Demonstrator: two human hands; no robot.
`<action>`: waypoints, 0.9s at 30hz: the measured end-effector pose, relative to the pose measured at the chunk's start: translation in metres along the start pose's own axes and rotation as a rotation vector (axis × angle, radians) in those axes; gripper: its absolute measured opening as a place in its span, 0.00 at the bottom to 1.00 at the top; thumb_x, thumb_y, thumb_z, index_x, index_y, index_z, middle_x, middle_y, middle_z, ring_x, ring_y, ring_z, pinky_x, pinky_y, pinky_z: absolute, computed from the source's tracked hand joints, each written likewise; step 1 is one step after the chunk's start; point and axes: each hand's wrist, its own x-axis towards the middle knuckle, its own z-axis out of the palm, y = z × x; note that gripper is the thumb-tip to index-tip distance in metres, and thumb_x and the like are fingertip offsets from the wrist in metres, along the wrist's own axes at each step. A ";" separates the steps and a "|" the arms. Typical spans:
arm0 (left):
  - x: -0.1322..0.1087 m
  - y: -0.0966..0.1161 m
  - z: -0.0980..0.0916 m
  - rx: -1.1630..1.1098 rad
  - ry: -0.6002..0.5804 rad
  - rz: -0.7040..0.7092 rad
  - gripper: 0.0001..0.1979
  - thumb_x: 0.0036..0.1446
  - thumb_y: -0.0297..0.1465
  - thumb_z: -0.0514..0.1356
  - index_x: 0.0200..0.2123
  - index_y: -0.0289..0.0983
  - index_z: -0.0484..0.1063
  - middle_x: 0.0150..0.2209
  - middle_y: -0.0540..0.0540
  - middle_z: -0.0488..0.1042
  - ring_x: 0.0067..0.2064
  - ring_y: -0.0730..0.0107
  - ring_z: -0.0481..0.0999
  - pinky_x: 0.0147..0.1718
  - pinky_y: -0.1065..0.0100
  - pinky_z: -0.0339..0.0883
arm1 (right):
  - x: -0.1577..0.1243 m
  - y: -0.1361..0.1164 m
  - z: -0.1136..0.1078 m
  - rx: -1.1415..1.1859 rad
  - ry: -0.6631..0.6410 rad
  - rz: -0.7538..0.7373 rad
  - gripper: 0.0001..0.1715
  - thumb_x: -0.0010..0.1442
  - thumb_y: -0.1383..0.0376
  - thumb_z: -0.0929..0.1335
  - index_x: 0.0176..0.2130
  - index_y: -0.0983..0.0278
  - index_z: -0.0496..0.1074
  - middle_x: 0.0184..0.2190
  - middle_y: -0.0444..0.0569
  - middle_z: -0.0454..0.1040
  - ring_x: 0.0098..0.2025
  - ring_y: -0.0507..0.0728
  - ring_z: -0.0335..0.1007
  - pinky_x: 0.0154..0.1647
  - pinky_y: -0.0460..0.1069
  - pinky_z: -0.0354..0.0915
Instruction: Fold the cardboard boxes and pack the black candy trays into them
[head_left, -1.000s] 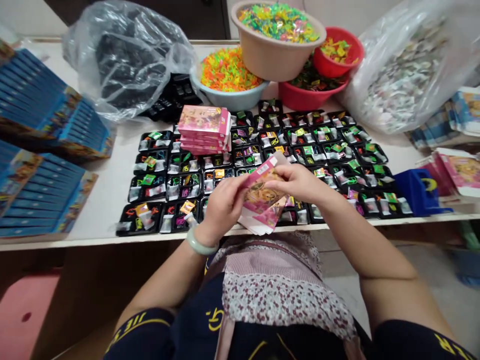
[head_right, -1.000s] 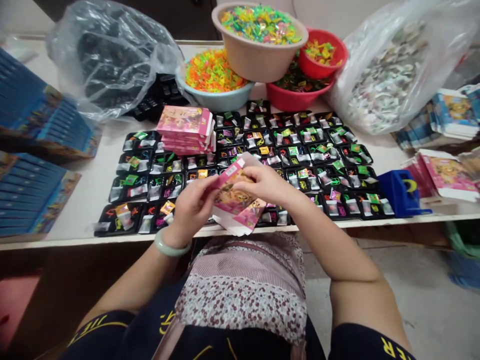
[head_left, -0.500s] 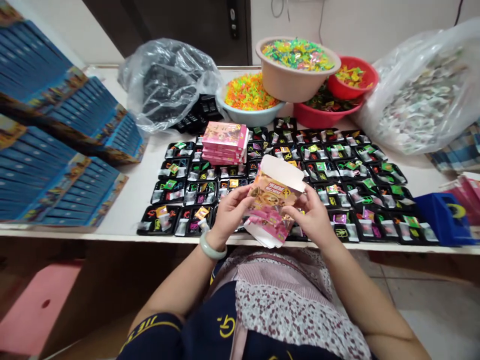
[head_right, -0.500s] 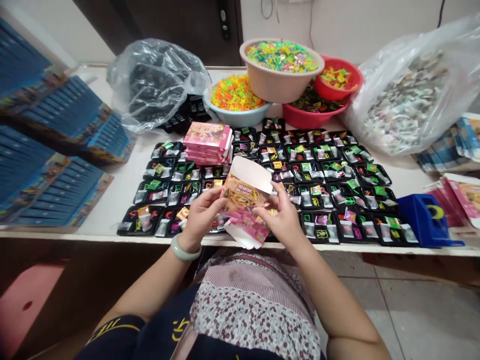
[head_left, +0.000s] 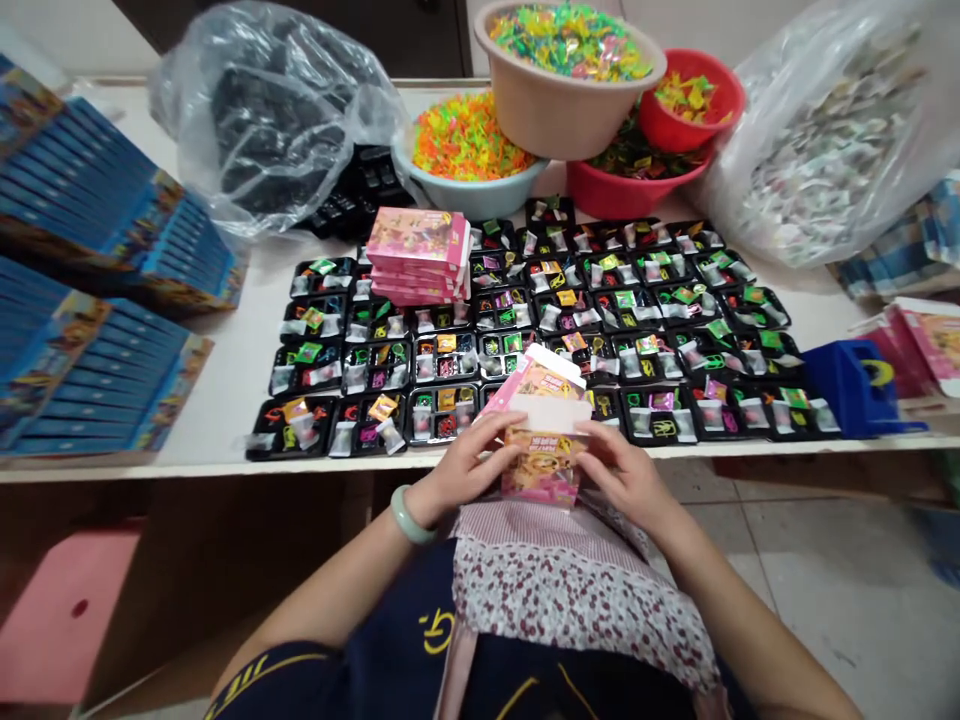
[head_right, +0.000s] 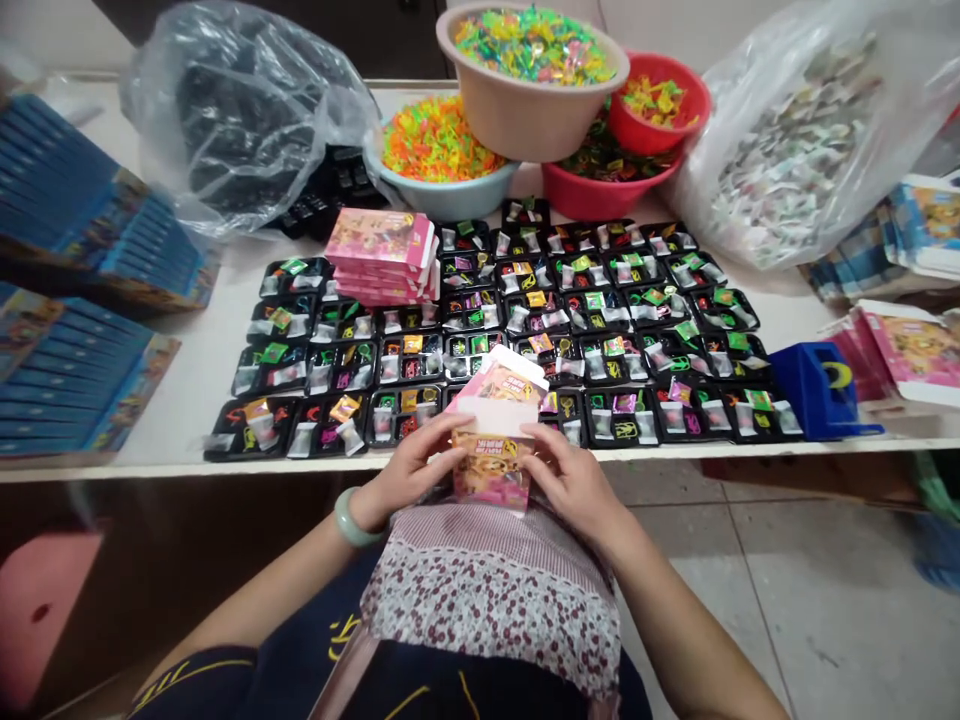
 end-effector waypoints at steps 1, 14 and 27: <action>-0.001 0.000 0.003 0.045 0.023 0.023 0.11 0.60 0.32 0.59 0.46 0.38 0.73 0.43 0.42 0.75 0.44 0.66 0.74 0.43 0.65 0.70 | -0.001 0.002 0.001 -0.028 0.001 -0.015 0.16 0.64 0.59 0.64 0.51 0.57 0.69 0.41 0.49 0.77 0.40 0.57 0.75 0.41 0.52 0.71; 0.014 0.004 0.016 -0.138 0.115 -0.100 0.09 0.59 0.36 0.62 0.38 0.36 0.75 0.42 0.41 0.78 0.45 0.64 0.77 0.48 0.62 0.71 | 0.022 0.002 0.002 0.271 0.114 -0.017 0.10 0.58 0.57 0.69 0.37 0.59 0.70 0.37 0.48 0.73 0.40 0.57 0.71 0.36 0.50 0.70; 0.016 0.006 0.011 -0.125 -0.026 -0.051 0.09 0.58 0.36 0.62 0.35 0.35 0.75 0.39 0.41 0.78 0.44 0.64 0.77 0.46 0.61 0.71 | 0.010 -0.008 -0.003 0.128 0.090 -0.113 0.05 0.60 0.62 0.69 0.38 0.58 0.73 0.39 0.49 0.74 0.44 0.57 0.71 0.40 0.53 0.71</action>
